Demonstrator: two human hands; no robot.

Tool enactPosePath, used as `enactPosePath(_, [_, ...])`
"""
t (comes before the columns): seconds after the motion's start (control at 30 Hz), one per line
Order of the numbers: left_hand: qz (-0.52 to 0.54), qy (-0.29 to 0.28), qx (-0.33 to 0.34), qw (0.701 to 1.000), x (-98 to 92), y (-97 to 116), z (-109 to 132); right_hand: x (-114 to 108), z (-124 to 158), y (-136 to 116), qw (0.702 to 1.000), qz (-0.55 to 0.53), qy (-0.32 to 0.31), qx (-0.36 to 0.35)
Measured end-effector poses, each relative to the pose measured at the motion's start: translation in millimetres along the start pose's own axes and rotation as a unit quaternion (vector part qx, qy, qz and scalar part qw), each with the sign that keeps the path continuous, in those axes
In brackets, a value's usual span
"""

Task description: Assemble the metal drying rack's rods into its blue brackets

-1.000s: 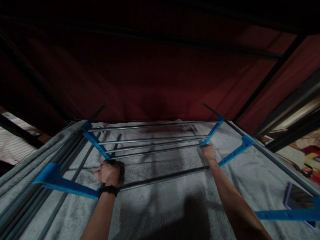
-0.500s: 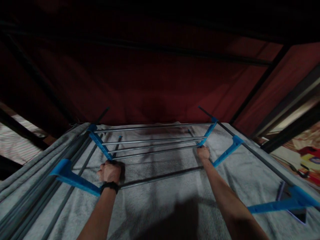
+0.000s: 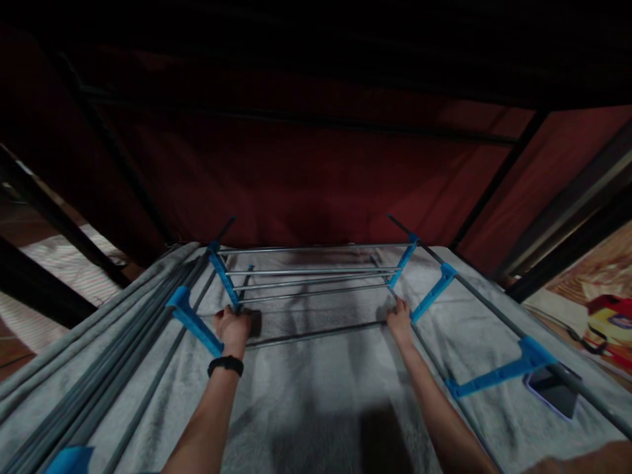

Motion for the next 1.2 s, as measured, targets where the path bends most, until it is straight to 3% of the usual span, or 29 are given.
enactPosePath(0.13, [0.111, 0.085, 0.135, 0.981, 7.8, -24, 83, 19, 112, 44, 0.981, -0.149, 0.049, -0.115])
enactPosePath(0.27, [0.114, 0.074, 0.264, 0.955, 20.6, -79, 186, 24, 210, 90, 0.980, -0.083, 0.055, -0.170])
enactPosePath(0.37, [0.050, 0.052, 0.321, 0.944, 13.1, -118, 231, 16, 244, 103, 0.977, 0.001, 0.073, -0.199])
enactPosePath(0.47, [-0.009, 0.040, 0.361, 0.932, -2.7, -141, 244, 7, 250, 98, 0.972, 0.053, 0.067, -0.218])
enactPosePath(0.57, [-0.075, 0.045, 0.382, 0.920, -12.9, -146, 246, 0, 248, 87, 0.969, 0.092, 0.065, -0.219])
enactPosePath(0.77, [-0.161, 0.040, 0.378, 0.911, -17.2, -133, 254, -5, 248, 78, 0.965, 0.144, 0.055, -0.210])
enactPosePath(1.2, [-0.162, 0.020, 0.356, 0.920, -23.7, -121, 262, -6, 245, 81, 0.955, 0.179, 0.069, -0.228])
Point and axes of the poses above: each hand's wrist, its own z-axis away from the middle knuckle, its own x-axis out of the palm, y = z × x, the point moved 3 cm from there along -z, towards the middle knuckle
